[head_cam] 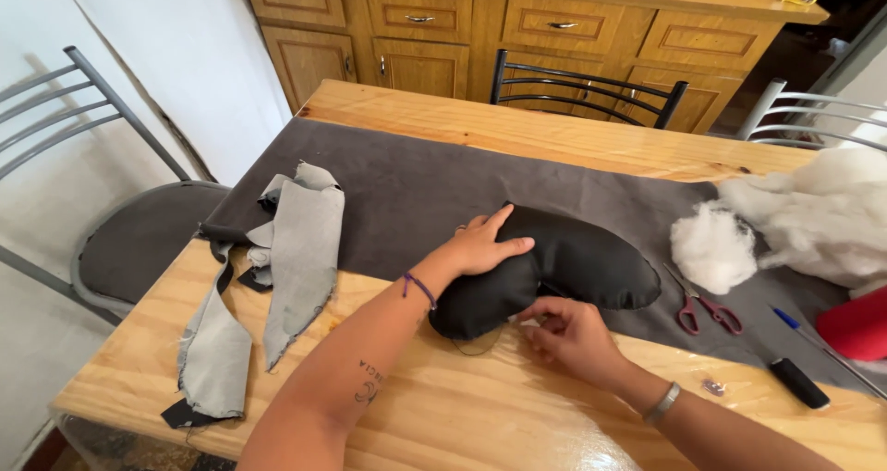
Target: Hand-sewing a black fabric pillow closed using a needle and thread.
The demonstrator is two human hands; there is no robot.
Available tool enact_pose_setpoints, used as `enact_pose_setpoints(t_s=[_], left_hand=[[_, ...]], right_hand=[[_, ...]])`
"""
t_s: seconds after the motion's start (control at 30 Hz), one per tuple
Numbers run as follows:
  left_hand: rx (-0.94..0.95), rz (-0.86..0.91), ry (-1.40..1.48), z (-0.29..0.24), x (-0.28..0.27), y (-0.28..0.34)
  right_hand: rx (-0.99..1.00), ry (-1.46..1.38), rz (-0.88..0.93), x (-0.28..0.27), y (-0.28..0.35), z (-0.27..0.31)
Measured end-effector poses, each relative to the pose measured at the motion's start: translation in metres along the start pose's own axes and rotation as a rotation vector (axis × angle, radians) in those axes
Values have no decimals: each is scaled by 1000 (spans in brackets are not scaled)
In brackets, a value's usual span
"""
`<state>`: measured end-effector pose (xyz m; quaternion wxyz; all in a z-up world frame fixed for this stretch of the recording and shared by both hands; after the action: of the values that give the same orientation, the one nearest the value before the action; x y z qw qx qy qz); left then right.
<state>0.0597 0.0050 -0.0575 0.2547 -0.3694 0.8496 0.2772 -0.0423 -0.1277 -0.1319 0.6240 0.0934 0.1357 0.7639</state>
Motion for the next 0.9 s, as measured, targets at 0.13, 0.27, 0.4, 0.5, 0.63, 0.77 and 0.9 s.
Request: enact_pose_setpoints(t_s=[0.13,0.27,0.4,0.5,0.63,0.77,0.9], left_hand=[[-16,36,141,-5,-8,-1],[-42,36,213,-8,-10,0],[-27,53,206,-7,-8,-1],[-19,61,161,-10,-6,3],[-48,33,146,-18,-10,19],[14,-10,198,-27,-19,24],[223,-114,132,-43,-24,38]], right_hand=[[-654,765,-345,-1,24,32],[-880,1115,-424,28,35,45],[-834,1111,-346,32,20,40],[-649,1220,-187,26,-14,19],[-964,1275,-260,24,-13,18],[-1146,1082,-378,15,6,42],[-1107,958,-399,7,26,81]])
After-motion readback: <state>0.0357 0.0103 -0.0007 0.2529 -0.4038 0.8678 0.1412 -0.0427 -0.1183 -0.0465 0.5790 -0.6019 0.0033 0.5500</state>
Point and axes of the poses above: each hand's wrist, its own y-axis away from the middle knuckle, its own x-axis out of the palm, z = x × y, the point moved 9 cm from there along -y, towards the middle knuckle, and after that the axes turned 9 degrees about x, right-handed, at the moved point
